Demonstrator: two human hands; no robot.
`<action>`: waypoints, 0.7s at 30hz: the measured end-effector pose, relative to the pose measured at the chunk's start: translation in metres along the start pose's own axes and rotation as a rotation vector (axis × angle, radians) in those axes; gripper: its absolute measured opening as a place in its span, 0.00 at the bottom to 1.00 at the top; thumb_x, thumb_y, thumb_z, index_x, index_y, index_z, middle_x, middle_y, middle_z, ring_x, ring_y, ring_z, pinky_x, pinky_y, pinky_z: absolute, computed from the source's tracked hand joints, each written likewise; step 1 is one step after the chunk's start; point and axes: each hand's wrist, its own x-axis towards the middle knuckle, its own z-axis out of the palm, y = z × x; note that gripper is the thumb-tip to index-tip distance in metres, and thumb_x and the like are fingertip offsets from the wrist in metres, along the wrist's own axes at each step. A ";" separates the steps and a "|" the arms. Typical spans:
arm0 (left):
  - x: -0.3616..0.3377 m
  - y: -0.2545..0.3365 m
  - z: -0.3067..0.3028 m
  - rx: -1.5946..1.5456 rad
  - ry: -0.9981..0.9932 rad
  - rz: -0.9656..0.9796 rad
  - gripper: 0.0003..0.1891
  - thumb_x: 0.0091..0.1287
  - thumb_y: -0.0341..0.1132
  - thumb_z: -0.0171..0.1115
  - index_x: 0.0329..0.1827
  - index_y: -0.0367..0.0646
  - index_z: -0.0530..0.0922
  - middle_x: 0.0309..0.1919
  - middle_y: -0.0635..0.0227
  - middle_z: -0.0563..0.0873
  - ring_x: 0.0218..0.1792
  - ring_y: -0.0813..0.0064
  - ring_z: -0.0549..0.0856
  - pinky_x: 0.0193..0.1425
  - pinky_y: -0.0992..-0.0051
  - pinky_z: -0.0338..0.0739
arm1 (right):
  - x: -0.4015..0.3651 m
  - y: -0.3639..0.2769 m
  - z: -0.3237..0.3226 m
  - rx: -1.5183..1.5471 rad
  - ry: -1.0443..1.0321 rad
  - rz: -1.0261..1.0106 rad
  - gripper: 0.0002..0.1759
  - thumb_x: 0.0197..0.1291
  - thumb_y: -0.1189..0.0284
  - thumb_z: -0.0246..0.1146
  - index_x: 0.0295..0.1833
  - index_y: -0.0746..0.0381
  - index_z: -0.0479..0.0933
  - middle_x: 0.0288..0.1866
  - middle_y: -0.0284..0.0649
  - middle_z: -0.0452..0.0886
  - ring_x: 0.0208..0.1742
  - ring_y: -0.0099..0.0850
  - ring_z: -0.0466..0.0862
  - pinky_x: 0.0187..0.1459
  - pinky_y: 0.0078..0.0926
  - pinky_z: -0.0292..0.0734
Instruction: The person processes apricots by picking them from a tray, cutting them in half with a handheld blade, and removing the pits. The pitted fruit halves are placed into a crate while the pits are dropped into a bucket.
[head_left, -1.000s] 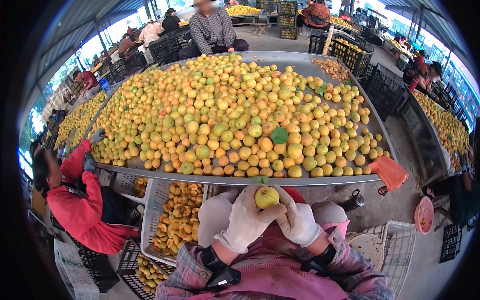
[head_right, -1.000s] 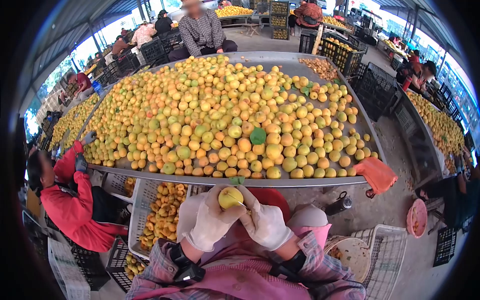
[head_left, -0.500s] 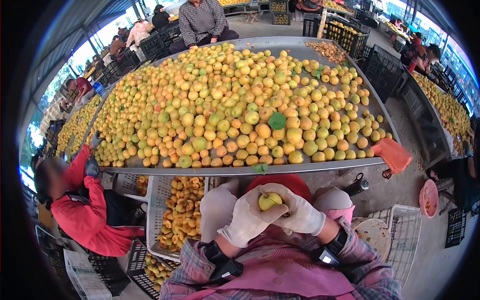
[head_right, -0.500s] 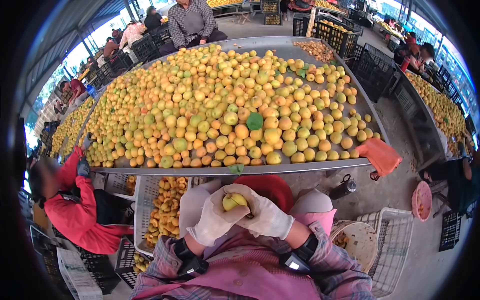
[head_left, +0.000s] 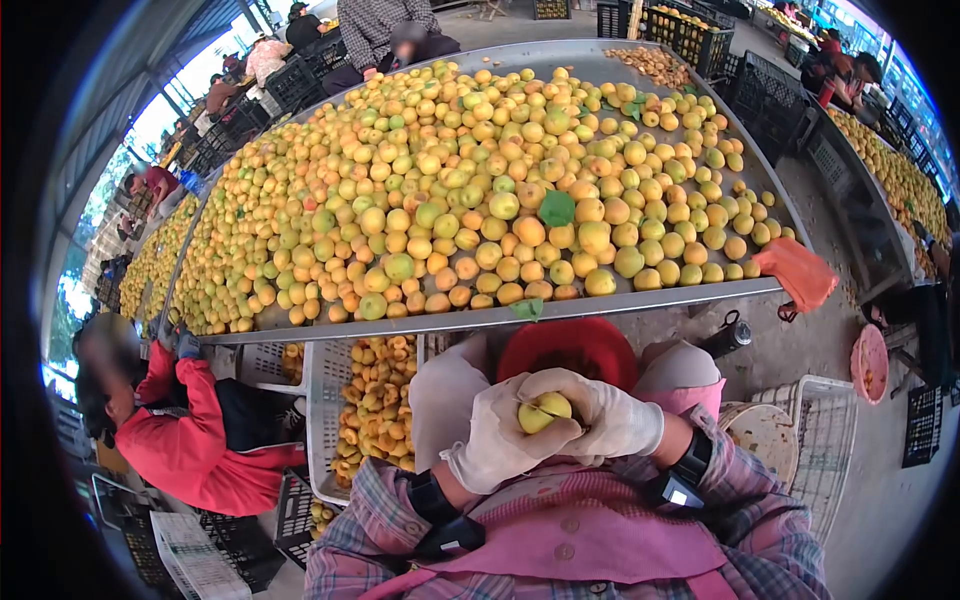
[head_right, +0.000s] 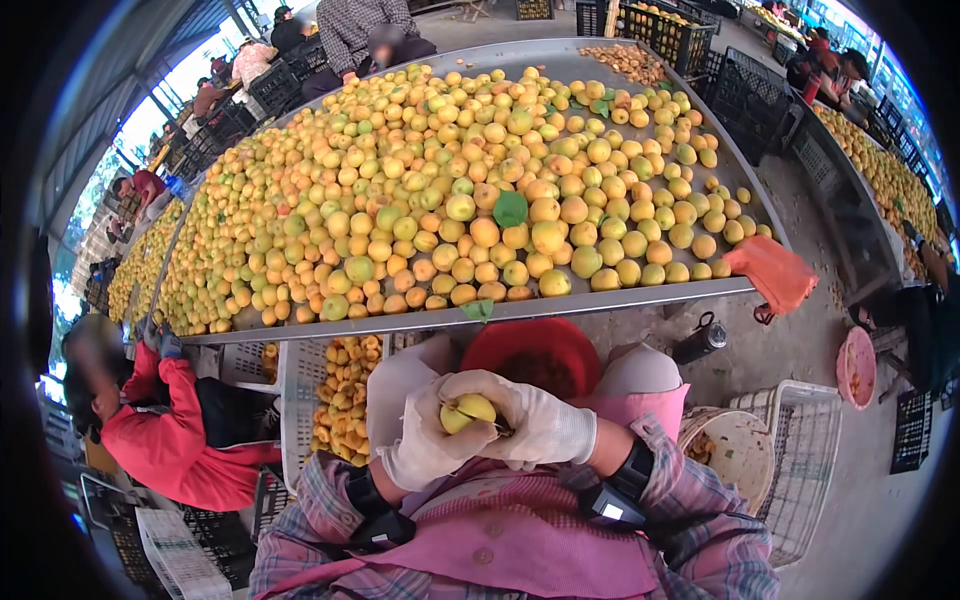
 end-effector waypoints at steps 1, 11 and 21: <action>0.001 -0.001 -0.001 -0.105 -0.031 -0.048 0.14 0.56 0.34 0.72 0.43 0.38 0.82 0.34 0.60 0.86 0.35 0.67 0.88 0.40 0.70 0.82 | -0.001 0.000 0.001 0.037 0.029 0.061 0.37 0.56 0.83 0.63 0.72 0.54 0.61 0.54 0.34 0.75 0.25 0.18 0.76 0.24 0.15 0.72; 0.009 -0.026 0.004 -0.309 0.127 -0.362 0.19 0.65 0.39 0.70 0.52 0.36 0.79 0.41 0.64 0.86 0.42 0.75 0.84 0.47 0.73 0.80 | 0.019 0.019 -0.006 0.052 0.237 0.123 0.46 0.62 0.73 0.66 0.81 0.52 0.49 0.48 0.39 0.78 0.24 0.20 0.78 0.24 0.17 0.77; -0.001 -0.064 0.011 -0.382 0.223 -0.499 0.15 0.70 0.38 0.64 0.54 0.37 0.79 0.43 0.68 0.84 0.45 0.79 0.82 0.49 0.78 0.77 | 0.009 0.049 0.001 -0.299 0.400 0.063 0.40 0.66 0.63 0.64 0.78 0.61 0.54 0.57 0.54 0.81 0.54 0.48 0.84 0.59 0.35 0.76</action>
